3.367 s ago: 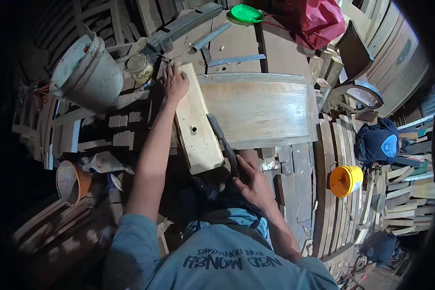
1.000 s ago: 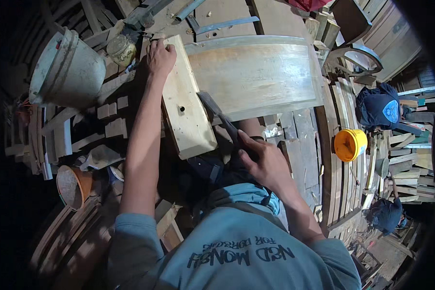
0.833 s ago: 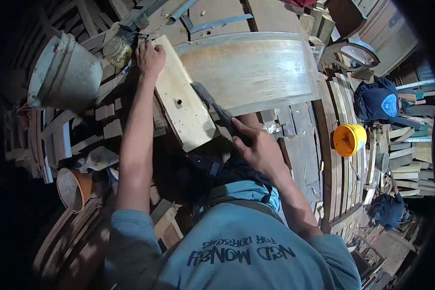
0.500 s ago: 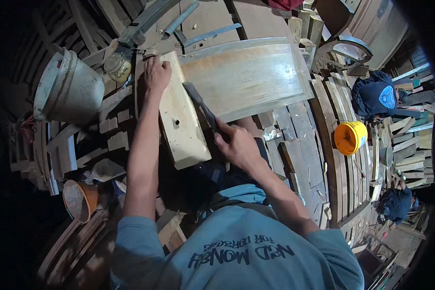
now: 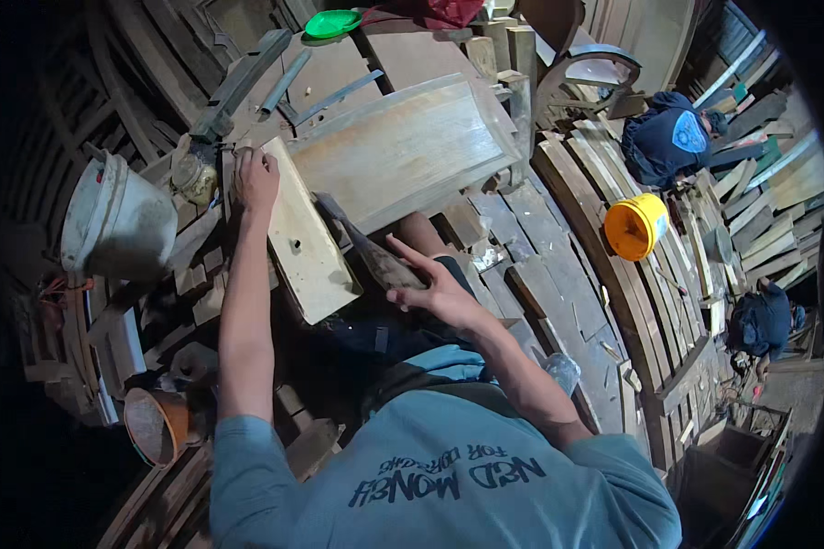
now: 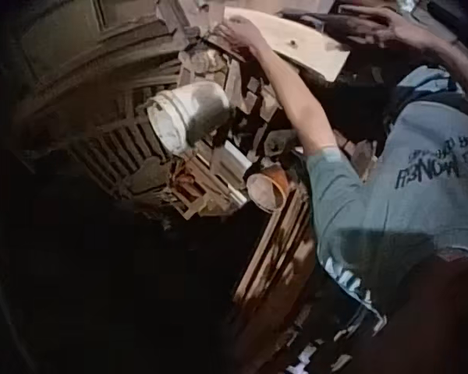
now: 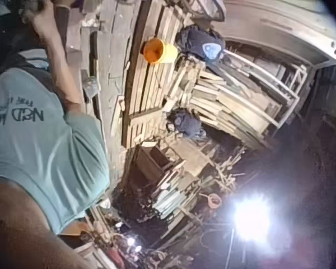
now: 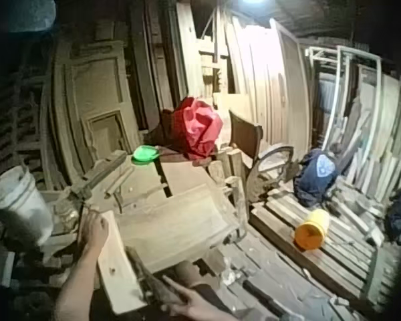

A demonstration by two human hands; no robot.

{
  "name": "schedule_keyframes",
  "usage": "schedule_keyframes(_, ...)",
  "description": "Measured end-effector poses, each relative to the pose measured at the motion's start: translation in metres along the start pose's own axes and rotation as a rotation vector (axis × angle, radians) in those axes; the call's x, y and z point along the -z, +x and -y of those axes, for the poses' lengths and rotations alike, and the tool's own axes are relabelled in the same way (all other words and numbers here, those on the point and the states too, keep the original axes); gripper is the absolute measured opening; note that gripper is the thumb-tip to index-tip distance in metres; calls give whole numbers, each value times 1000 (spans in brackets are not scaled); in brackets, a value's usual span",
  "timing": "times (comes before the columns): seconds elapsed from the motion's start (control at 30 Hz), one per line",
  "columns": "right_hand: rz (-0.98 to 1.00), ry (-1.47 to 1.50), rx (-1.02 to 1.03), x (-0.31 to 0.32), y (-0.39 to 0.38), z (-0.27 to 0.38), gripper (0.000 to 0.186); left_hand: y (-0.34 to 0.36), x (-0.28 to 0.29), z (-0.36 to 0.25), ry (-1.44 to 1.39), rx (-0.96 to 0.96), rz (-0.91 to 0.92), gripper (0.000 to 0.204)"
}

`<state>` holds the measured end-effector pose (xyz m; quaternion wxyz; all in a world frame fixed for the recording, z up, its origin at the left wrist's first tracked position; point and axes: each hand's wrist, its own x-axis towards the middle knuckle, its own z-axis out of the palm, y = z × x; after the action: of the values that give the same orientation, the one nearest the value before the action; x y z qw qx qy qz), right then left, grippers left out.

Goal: Using a chisel to shape a piece of wood.

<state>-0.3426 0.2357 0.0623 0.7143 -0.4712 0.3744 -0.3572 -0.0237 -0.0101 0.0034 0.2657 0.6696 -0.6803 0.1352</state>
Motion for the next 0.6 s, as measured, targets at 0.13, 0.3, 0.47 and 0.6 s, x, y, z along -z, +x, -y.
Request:
schedule_keyframes(0.13,-263,-84,261,8,-5,-13,65,-29,23,-38,67,25,224,41)
schedule_keyframes(0.3,-316,-266,427,19,9,11,48,-91,72,-78,-104,206,323,73)
schedule_keyframes(0.47,-260,-255,409,-12,27,49,43,-144,66,-79,-94,243,241,84)
schedule_keyframes(0.6,-238,-203,481,-26,47,48,34,-152,48,-77,-152,237,84,80)
